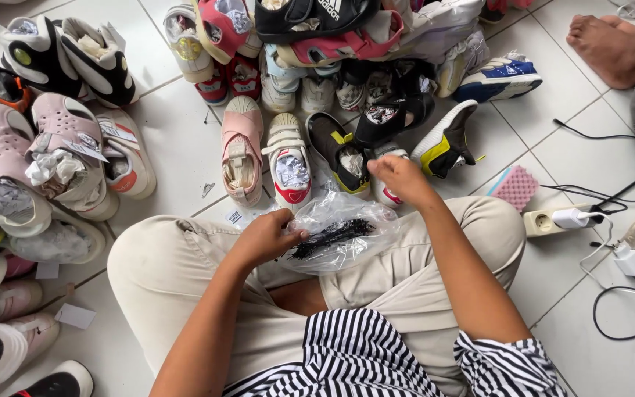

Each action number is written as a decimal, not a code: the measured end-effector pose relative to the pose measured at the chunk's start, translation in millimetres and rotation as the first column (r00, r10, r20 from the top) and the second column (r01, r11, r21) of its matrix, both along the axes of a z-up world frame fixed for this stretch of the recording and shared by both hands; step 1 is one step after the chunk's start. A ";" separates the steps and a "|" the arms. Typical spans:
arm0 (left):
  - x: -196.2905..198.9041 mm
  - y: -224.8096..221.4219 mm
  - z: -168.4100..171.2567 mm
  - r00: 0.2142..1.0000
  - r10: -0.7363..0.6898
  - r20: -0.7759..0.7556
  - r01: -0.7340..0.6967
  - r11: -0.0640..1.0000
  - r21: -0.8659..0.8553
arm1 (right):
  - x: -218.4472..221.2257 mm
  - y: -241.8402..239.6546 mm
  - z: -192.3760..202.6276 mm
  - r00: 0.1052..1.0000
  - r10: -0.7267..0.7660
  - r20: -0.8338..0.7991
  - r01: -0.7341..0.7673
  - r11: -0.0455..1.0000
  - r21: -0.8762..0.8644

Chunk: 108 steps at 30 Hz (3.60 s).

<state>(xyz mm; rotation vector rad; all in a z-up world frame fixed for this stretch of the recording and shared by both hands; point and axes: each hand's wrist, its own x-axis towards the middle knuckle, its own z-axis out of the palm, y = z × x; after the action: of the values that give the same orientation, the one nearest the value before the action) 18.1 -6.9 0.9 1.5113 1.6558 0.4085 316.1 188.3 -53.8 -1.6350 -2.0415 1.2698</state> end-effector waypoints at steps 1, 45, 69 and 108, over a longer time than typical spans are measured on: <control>-3.5 0.8 -2.6 1.000 0.004 0.001 -0.004 1.000 -0.003 | -5.7 -3.6 -1.7 1.000 0.004 0.001 -0.004 1.000 -0.003; -94.3 104.3 -90.6 0.791 0.611 -0.034 -0.611 0.792 0.019 | -282.6 65.6 -52.5 0.955 0.054 0.290 -0.289 0.374 0.881; -107.3 97.2 -96.5 0.820 0.500 -0.279 -0.527 0.850 -0.024 | 165.3 122.3 -37.4 0.748 -0.145 0.648 -0.018 0.971 0.239; -27.6 40.6 -3.1 0.689 0.365 0.626 -0.380 0.917 -0.117 | -181.6 -7.1 5.0 0.947 0.321 0.029 -0.247 0.663 0.707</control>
<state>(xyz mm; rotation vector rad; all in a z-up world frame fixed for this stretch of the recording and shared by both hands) -9.5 33.7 -2.2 0.8677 1.3762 1.0464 134.5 181.2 -48.8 -0.8941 -2.3565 0.4698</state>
